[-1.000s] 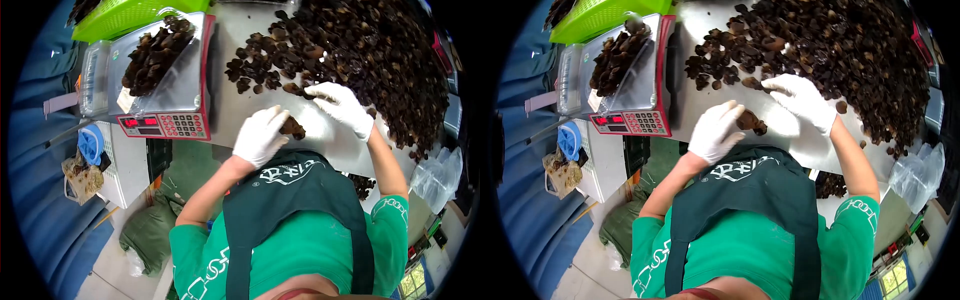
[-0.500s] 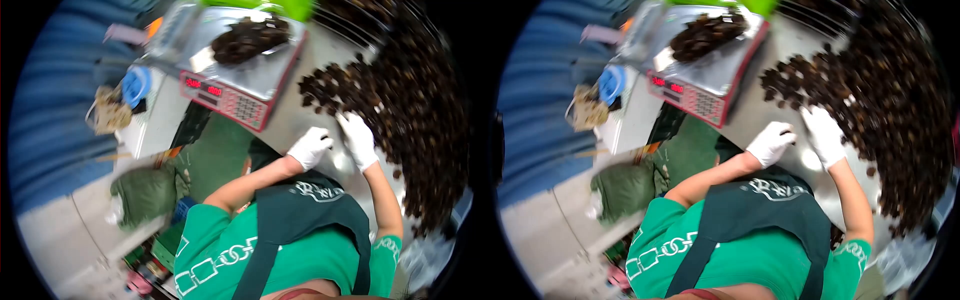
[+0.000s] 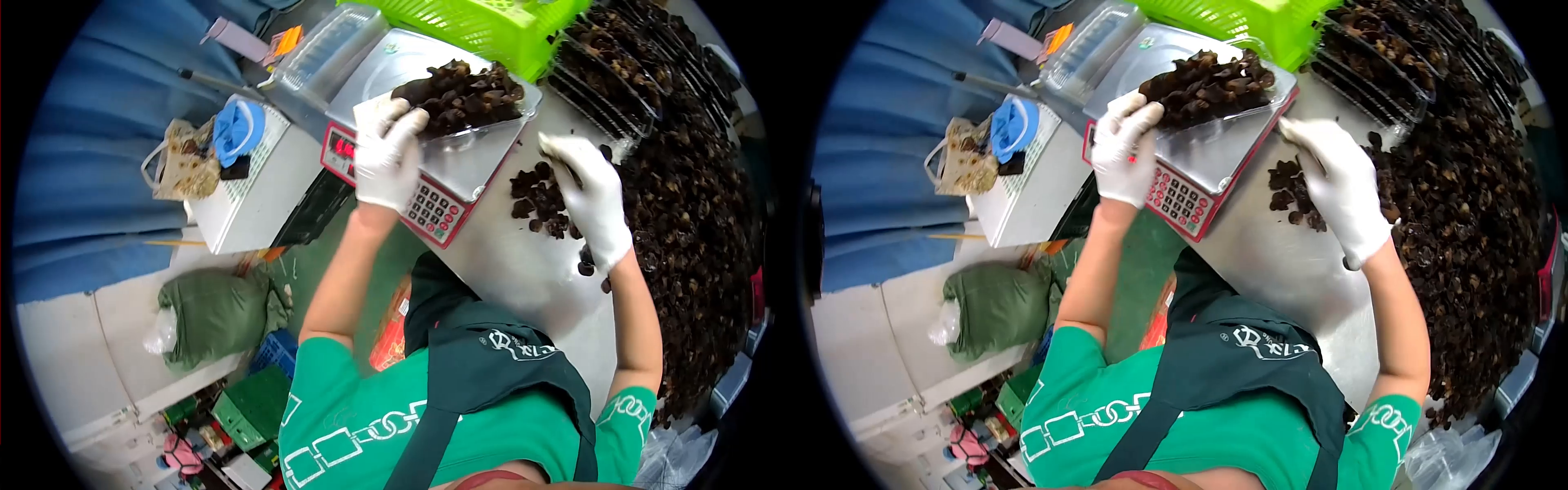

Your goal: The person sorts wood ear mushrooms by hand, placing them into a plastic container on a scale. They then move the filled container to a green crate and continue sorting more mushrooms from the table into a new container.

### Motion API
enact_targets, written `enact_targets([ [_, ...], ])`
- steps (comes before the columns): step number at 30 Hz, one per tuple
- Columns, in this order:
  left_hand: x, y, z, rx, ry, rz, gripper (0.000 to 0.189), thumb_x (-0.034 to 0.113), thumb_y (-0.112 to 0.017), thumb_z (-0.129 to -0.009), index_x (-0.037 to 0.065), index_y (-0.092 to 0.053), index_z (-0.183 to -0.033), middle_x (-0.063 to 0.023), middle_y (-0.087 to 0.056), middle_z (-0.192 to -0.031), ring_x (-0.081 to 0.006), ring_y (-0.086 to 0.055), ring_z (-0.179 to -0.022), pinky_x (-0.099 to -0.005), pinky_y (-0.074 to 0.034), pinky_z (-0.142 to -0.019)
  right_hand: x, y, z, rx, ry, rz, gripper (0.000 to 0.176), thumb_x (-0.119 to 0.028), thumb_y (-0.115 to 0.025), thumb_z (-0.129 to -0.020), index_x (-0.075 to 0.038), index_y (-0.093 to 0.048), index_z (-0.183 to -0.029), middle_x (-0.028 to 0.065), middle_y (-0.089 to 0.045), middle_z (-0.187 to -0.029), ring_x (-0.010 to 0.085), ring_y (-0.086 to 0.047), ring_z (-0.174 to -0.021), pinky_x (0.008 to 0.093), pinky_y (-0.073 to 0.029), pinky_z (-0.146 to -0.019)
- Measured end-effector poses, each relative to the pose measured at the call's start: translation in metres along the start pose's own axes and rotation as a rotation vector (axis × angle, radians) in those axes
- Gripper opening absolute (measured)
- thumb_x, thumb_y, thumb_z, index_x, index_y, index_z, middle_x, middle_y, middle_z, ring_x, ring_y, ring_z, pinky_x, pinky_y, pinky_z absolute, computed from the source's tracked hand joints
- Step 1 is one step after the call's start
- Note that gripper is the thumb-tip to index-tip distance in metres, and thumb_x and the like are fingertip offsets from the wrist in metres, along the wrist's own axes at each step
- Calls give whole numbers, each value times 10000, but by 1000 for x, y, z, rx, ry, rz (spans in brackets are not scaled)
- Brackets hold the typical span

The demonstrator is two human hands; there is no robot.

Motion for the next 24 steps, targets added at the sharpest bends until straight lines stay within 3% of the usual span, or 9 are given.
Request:
enact_targets([
  [3, -37, -11, -9, -38, 88, -68, 410, -135, -671, -816, 105, -746, -1140, -153, -648, -1253, -305, -651, -1124, -359, -525, -970, 10, -23, -60, 72, 140, 63, 298, 24, -642, -873, -73, -704, -1148, 138, -702, -1030, 315, -685, -970, 374, -551, -872],
  [6, -56, -29, -6, -300, 211, -117, 597, -119, -534, -825, 123, -619, -1364, -182, -583, -1373, -347, -567, -1262, -403, -435, -1112, 27, -50, -103, 81, 173, 175, 287, -18, -620, -876, -95, -694, -1142, 151, -663, -963, 348, -657, -928, 434, -534, -840],
  [8, -54, -32, 1, -385, 207, -82, 776, -131, -443, -781, 122, -450, -1515, -180, -522, -1447, -351, -504, -1342, -393, -374, -1173, 41, -72, -114, -108, 81, 214, 392, 23, -598, -852, -108, -690, -1210, 168, -671, -1003, 362, -650, -981, 434, -527, -875],
  [11, -61, -23, 8, -333, 403, 98, 829, -157, -399, -763, 103, -397, -1549, -140, -458, -1540, -305, -456, -1427, -346, -358, -1181, 56, -92, -115, -242, 101, 221, 587, 83, -640, -808, -133, -631, -1354, 154, -684, -1140, 339, -654, -1067, 374, -532, -960],
  [14, -60, -13, 11, -250, 363, -16, 837, -162, -404, -763, 101, -383, -1557, -131, -451, -1540, -301, -444, -1442, -320, -353, -1176, 52, -77, -120, -111, 51, 82, 513, 60, -584, -832, -123, -659, -1305, 168, -687, -1089, 361, -653, -1036, 416, -528, -937],
  [17, -56, -25, 16, -380, 385, 23, 813, -151, -437, -756, 73, -399, -1537, -127, -467, -1491, -300, -447, -1438, -346, -332, -1207, 51, -62, -129, -6, 65, 28, 469, 34, -616, -847, -108, -663, -1291, 167, -690, -1117, 358, -664, -1035, 404, -536, -932],
  [21, -55, -16, 16, -218, 353, 66, 785, -155, -457, -769, 43, -406, -1527, -124, -487, -1513, -263, -470, -1415, -347, -346, -1195, 41, -52, -135, 74, 79, 33, 404, 20, -622, -858, -95, -676, -1242, 169, -694, -1094, 363, -667, -1020, 410, -541, -900],
  [24, -61, -11, 24, -153, 342, 72, 739, -107, -495, -798, 61, -424, -1514, -179, -481, -1510, -380, -466, -1386, -432, -361, -1183, 51, -75, -128, -78, 117, 125, 398, 10, -544, -874, -93, -680, -1233, 185, -708, -1118, 365, -680, -1008, 424, -539, -900],
])
Point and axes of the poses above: each hand's wrist, its own z-axis away from the middle knuckle, its own y-axis out of the back of the hand, x = y × z, the point moved 8 cm from there along -z, towards the middle knuckle
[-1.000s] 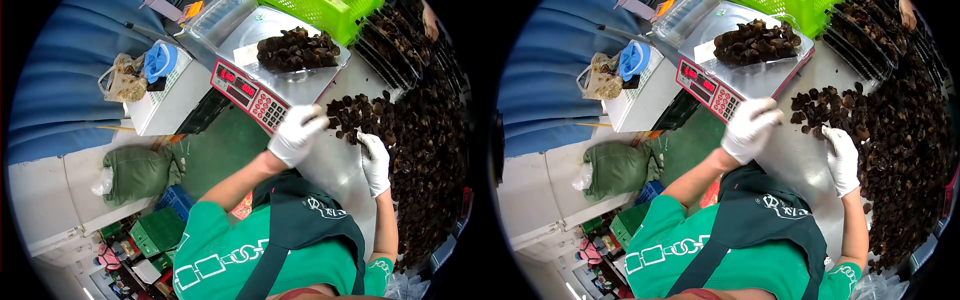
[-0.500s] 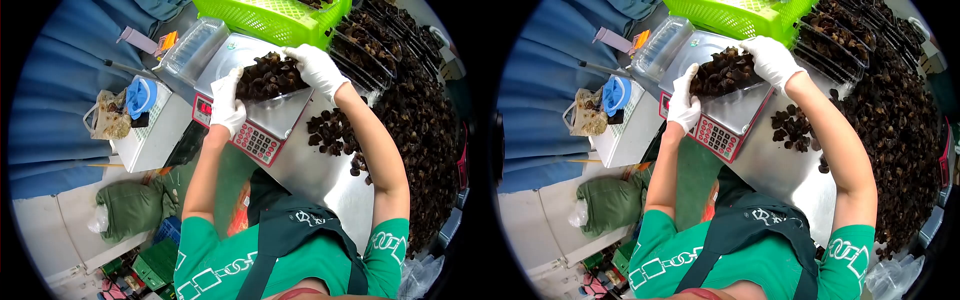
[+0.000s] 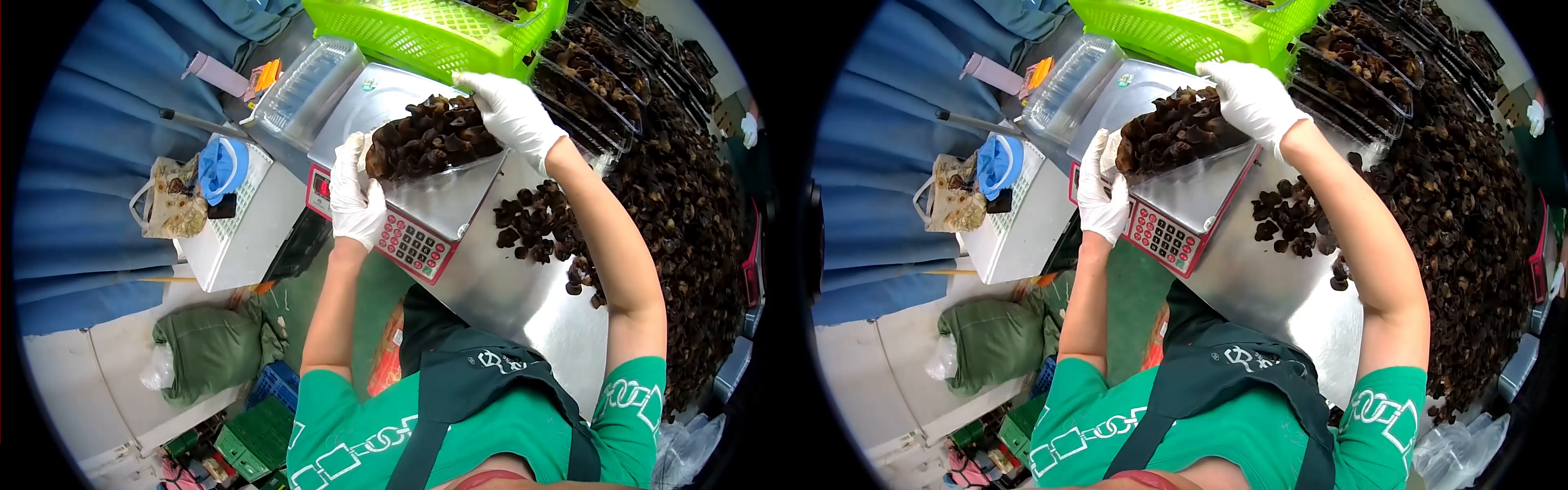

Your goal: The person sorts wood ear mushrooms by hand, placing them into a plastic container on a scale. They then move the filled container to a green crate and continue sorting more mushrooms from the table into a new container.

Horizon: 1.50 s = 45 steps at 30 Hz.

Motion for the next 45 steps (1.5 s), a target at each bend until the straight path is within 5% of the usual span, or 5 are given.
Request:
enact_targets([
  [5, -11, 28, 10, 96, 132, 129, 665, -142, -506, -855, 29, -463, -1496, -113, -523, -1504, -230, -465, -1420, -354, -339, -1187, 15, 30, 12, 96, -210, -402, 519, 74, -459, -858, -74, -651, -1316, 160, -693, -1279, 260, -680, -1171, 320, -503, -1038],
  [24, -47, 201, 16, 446, 288, -2, 528, -25, -637, -909, 76, -538, -1418, -85, -589, -1374, -194, -566, -1259, -335, -454, -1028, 123, 89, 126, 1, -494, -496, 318, -66, -601, -1011, -4, -655, -1318, 68, -691, -1279, 147, -632, -1163, 293, -464, -1070],
  [28, -50, 181, 9, 365, 198, -16, 474, 12, -645, -920, 76, -560, -1382, -68, -610, -1240, -176, -586, -1085, -320, -483, -961, 110, 70, 106, -48, -450, -448, 332, -82, -610, -997, 10, -652, -1312, 86, -700, -1269, 152, -648, -1142, 297, -475, -1054],
  [36, -45, 27, 20, -86, 784, 344, 361, 189, -654, -1000, 3, -595, -1304, -67, -679, -859, -88, -576, -637, -243, -482, -552, 84, 5, 63, -94, -544, -334, 384, -214, -685, -929, -6, -684, -1252, 143, -724, -1161, 207, -686, -1055, 301, -523, -935],
  [45, -53, 3, -1, -114, 736, 458, 288, 148, -614, -1000, 32, -616, -1263, -22, -672, -819, -77, -557, -584, -204, -402, -498, 96, -22, 68, -111, -725, -532, 202, -117, -698, -899, 0, -686, -1063, 83, -713, -902, 132, -680, -744, 279, -556, -709],
])
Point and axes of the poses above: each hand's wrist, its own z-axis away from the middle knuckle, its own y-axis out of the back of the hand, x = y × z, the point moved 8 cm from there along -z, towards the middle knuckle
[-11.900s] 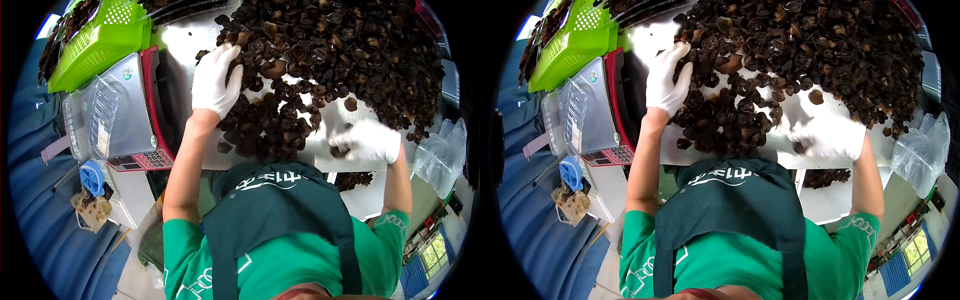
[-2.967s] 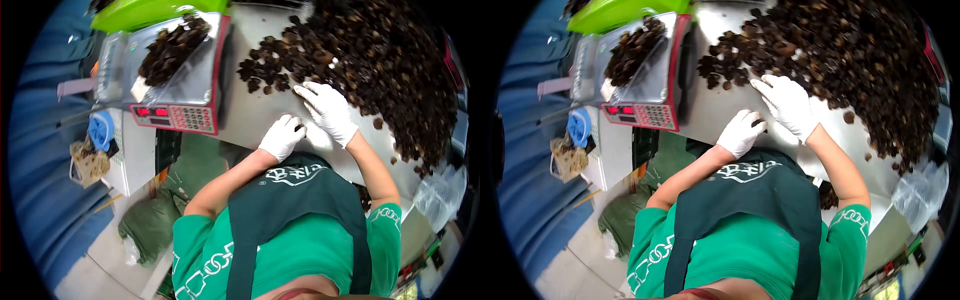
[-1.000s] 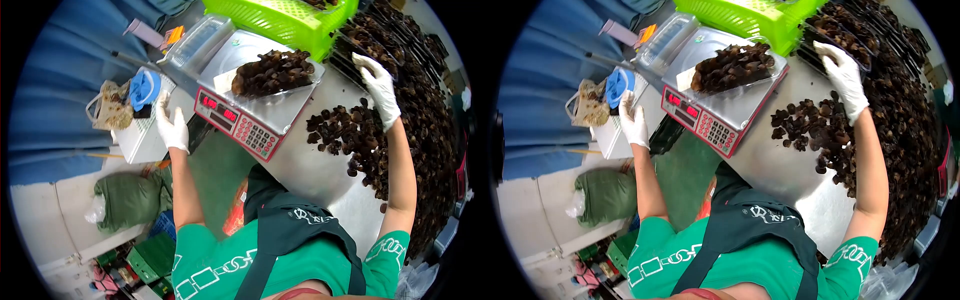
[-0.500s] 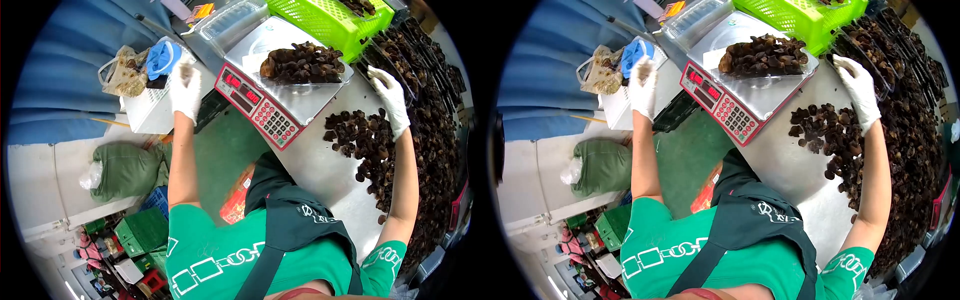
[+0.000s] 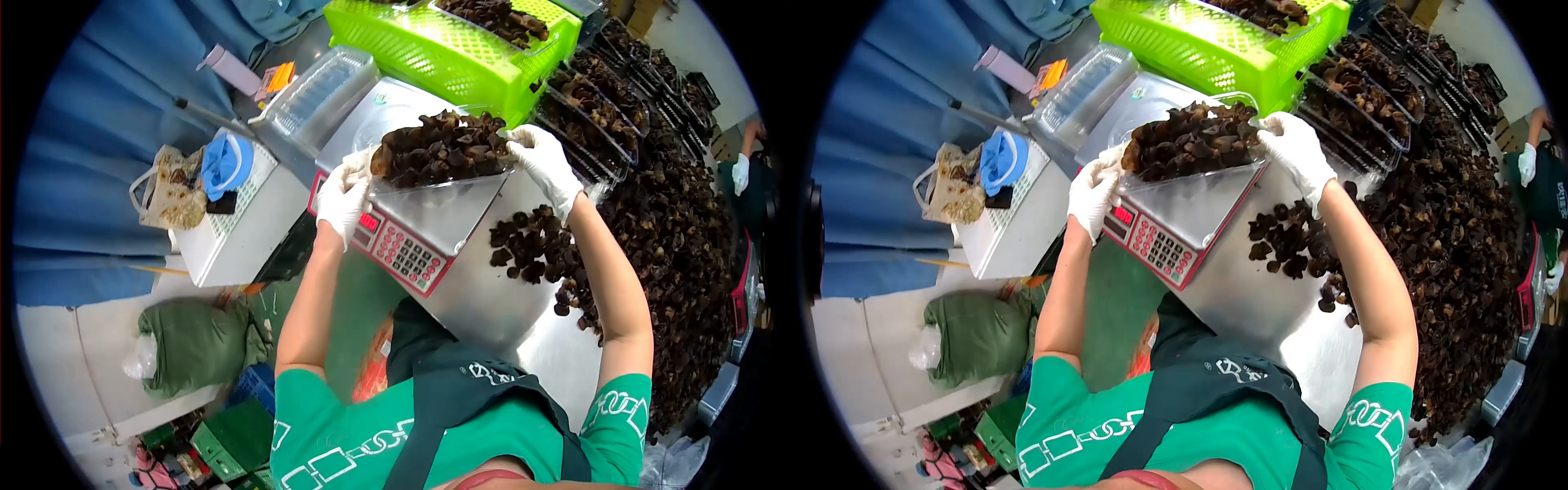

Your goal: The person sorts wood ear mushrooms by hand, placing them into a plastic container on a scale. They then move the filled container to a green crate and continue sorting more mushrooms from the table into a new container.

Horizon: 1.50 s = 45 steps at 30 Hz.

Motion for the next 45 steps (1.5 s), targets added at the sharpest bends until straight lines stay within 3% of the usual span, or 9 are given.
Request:
enact_targets([
  [11, 106, -34, -166, -244, -166, -172, 269, 72, -580, -977, 31, -653, -1233, -1, -651, -803, -61, -535, -593, -190, -405, -529, -42, 49, -57, 139, -43, -182, 152, -150, -701, -904, -19, -627, -926, 69, -678, -812, 138, -681, -697, 290, -539, -635],
  [21, 127, -110, -295, -178, -159, -164, 153, 87, -646, -960, 40, -700, -1095, -5, -643, -733, -89, -554, -547, -221, -403, -481, -27, 92, -124, 289, -46, -394, 99, -38, -676, -904, 18, -632, -835, 85, -656, -745, 166, -663, -616, 274, -523, -542],
  [28, 139, -156, -331, -128, -36, 152, 244, 6, -545, -970, -14, -595, -1208, -162, -617, -1105, -231, -677, -871, -279, -621, -714, -29, 119, -148, 306, -59, -595, 166, 71, -614, -880, -4, -569, -740, 63, -552, -694, 167, -604, -560, 284, -520, -529],
  [32, 143, -165, -339, -139, -57, 490, 346, 13, -542, -995, -27, -507, -1337, -145, -605, -1197, -253, -671, -993, -321, -610, -838, 7, 133, -198, 231, 207, -398, 142, 15, -619, -952, 51, -628, -1089, 140, -676, -951, 222, -682, -793, 293, -574, -678],
  [34, 145, -157, -325, -89, -221, 368, 376, 31, -564, -996, -28, -500, -1362, -147, -595, -1254, -245, -666, -1021, -323, -590, -876, -19, 115, -157, 276, -36, -874, 289, -26, -593, -988, 55, -540, -1260, 179, -681, -1085, 251, -706, -918, 327, -615, -801],
  [37, 141, -131, -285, 14, -420, 113, 418, 90, -622, -985, 9, -526, -1384, -141, -616, -1297, -217, -661, -1038, -322, -550, -900, -32, 109, -122, 216, 41, -685, 455, -16, -626, -978, 82, -484, -1399, 170, -651, -1166, 211, -683, -897, 291, -584, -798],
  [41, 122, -48, -212, 198, -624, -332, 412, 215, -682, -944, 72, -611, -1323, -136, -681, -1201, -251, -679, -994, -386, -546, -897, -36, 115, -48, 187, 87, -492, 407, -81, -637, -991, 64, -551, -1361, 83, -667, -1108, 139, -645, -949, 262, -539, -840],
  [43, 109, -2, -178, 554, -1019, -894, 460, 279, -710, -905, 103, -608, -1318, -149, -700, -1132, -333, -684, -965, -427, -541, -897, -27, 120, -9, 198, 54, -462, 372, -91, -620, -1002, 43, -573, -1346, 67, -667, -1099, 122, -627, -934, 244, -522, -819],
  [45, 78, 37, -174, 543, -705, -1210, 375, 316, -717, -879, 120, -680, -1197, -146, -715, -1044, -356, -680, -945, -447, -534, -889, -14, 121, 29, 183, 21, -459, 350, -93, -612, -1007, 23, -591, -1336, 68, -668, -1130, 111, -606, -918, 237, -505, -808],
])
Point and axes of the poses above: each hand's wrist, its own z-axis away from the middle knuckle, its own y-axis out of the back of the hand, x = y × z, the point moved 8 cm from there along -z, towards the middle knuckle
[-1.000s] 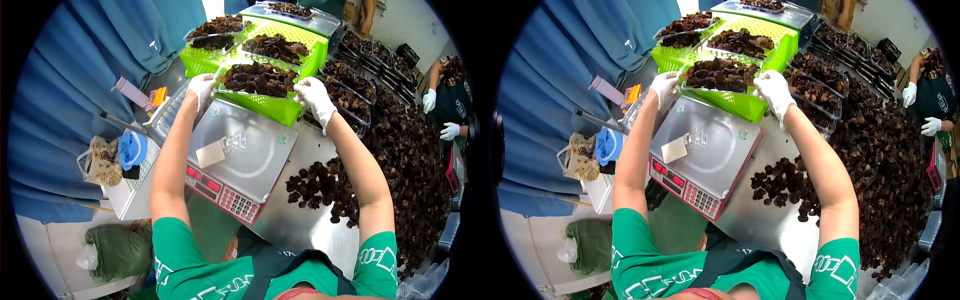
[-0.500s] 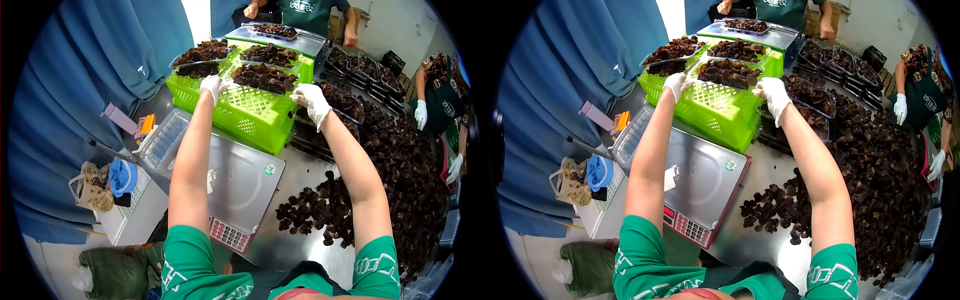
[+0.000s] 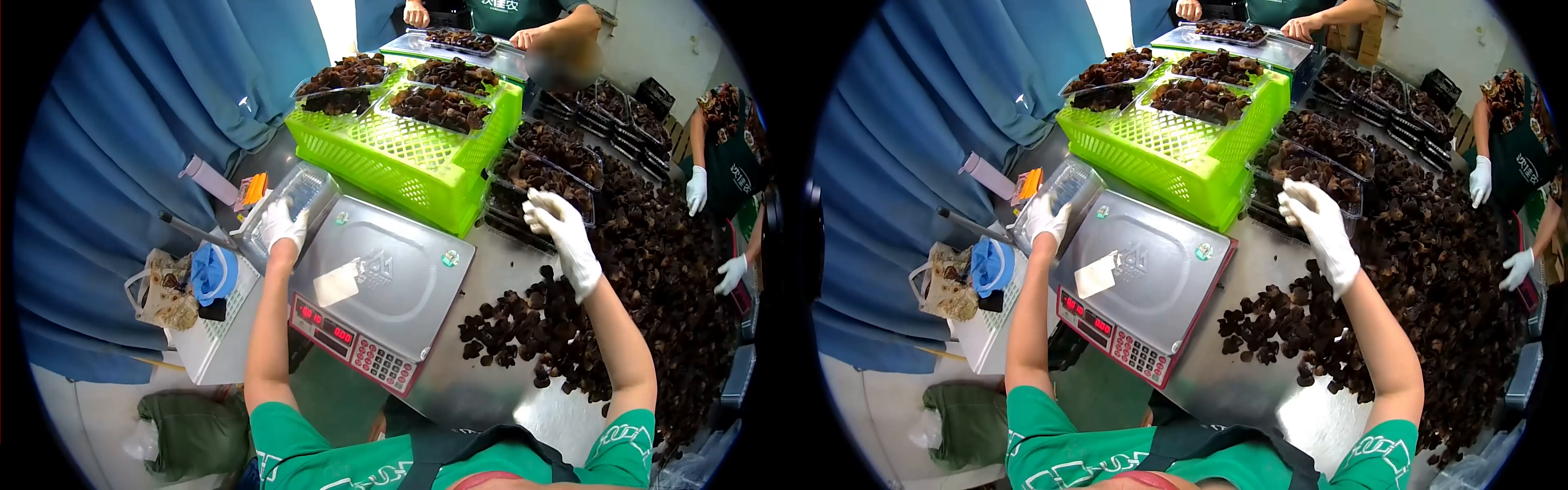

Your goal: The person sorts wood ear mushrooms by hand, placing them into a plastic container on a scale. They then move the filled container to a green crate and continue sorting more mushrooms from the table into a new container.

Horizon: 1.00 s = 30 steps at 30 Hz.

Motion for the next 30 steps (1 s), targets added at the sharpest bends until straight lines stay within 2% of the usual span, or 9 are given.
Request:
enact_targets([
  [2, -41, -31, 14, -247, 144, 268, 194, 216, -722, -873, 85, -753, -1013, -151, -734, -953, -310, -708, -898, -397, -542, -842, 7, 9, 40, 17, -9, 17, 347, -108, -612, -1011, 0, -599, -1340, 64, -676, -1137, 116, -618, -935, 255, -511, -830],
  [3, -43, -23, 16, -182, 160, 356, 133, 190, -713, -867, 72, -769, -892, -160, -730, -892, -306, -712, -888, -386, -540, -835, 14, 14, 59, 34, -29, 44, 345, -116, -611, -1014, -10, -603, -1342, 61, -682, -1141, 119, -626, -947, 262, -513, -841],
  [8, -42, -19, 9, -234, 354, 398, 167, 123, -620, -870, 63, -775, -885, -185, -739, -865, -331, -729, -852, -401, -543, -808, 51, 49, 147, 152, -134, 33, 342, -106, -616, -1010, -28, -616, -1343, 66, -700, -1152, 129, -657, -962, 270, -530, -861],
  [12, -103, -86, -3, -118, 506, 349, 235, 157, -625, -893, 71, -760, -1066, -185, -743, -1037, -294, -716, -995, -376, -525, -877, 70, 82, 212, 264, -201, 54, 334, -92, -603, -1004, -9, -629, -1327, 63, -710, -1145, 121, -666, -946, 247, -531, -833],
  [14, -74, -32, -5, 13, 519, 427, 235, 173, -628, -937, 64, -719, -1124, -186, -719, -1097, -298, -695, -1011, -393, -511, -894, 67, 91, 243, 307, -188, 102, 322, -96, -594, -1014, -15, -637, -1323, 53, -706, -1140, 112, -661, -950, 245, -528, -837],
  [18, 42, 66, 35, 134, -178, 396, 125, 133, -584, -1002, 45, -667, -971, -159, -681, -965, -368, -632, -922, -457, -483, -855, 78, 101, 306, 457, -220, 87, 312, -115, -593, -1032, -22, -636, -1327, 48, -705, -1161, 100, -654, -970, 237, -518, -856],
  [20, 85, 91, 80, 84, -372, 371, 86, 112, -613, -985, 49, -671, -988, -152, -664, -960, -359, -610, -954, -461, -467, -861, 92, 100, 334, 513, -222, 93, 293, -106, -592, -1033, -9, -644, -1305, 55, -701, -1170, 111, -654, -980, 253, -521, -892],
  [26, 153, 142, 178, -78, -457, 488, 284, 43, -685, -908, 26, -667, -1192, -158, -664, -1209, -345, -600, -1143, -443, -467, -993, 111, 72, 400, 509, -96, 549, 238, -10, -594, -963, -38, -695, -1177, 73, -702, -1150, 152, -673, -1011, 278, -532, -882],
  [30, 210, 165, 242, -218, -481, 792, 419, 27, -722, -855, 15, -644, -1267, -163, -658, -1239, -350, -595, -1167, -442, -450, -1033, 116, 46, 409, 444, 67, 773, 261, -10, -641, -902, -79, -700, -1146, 120, -670, -1142, 302, -662, -1065, 362, -543, -922],
])
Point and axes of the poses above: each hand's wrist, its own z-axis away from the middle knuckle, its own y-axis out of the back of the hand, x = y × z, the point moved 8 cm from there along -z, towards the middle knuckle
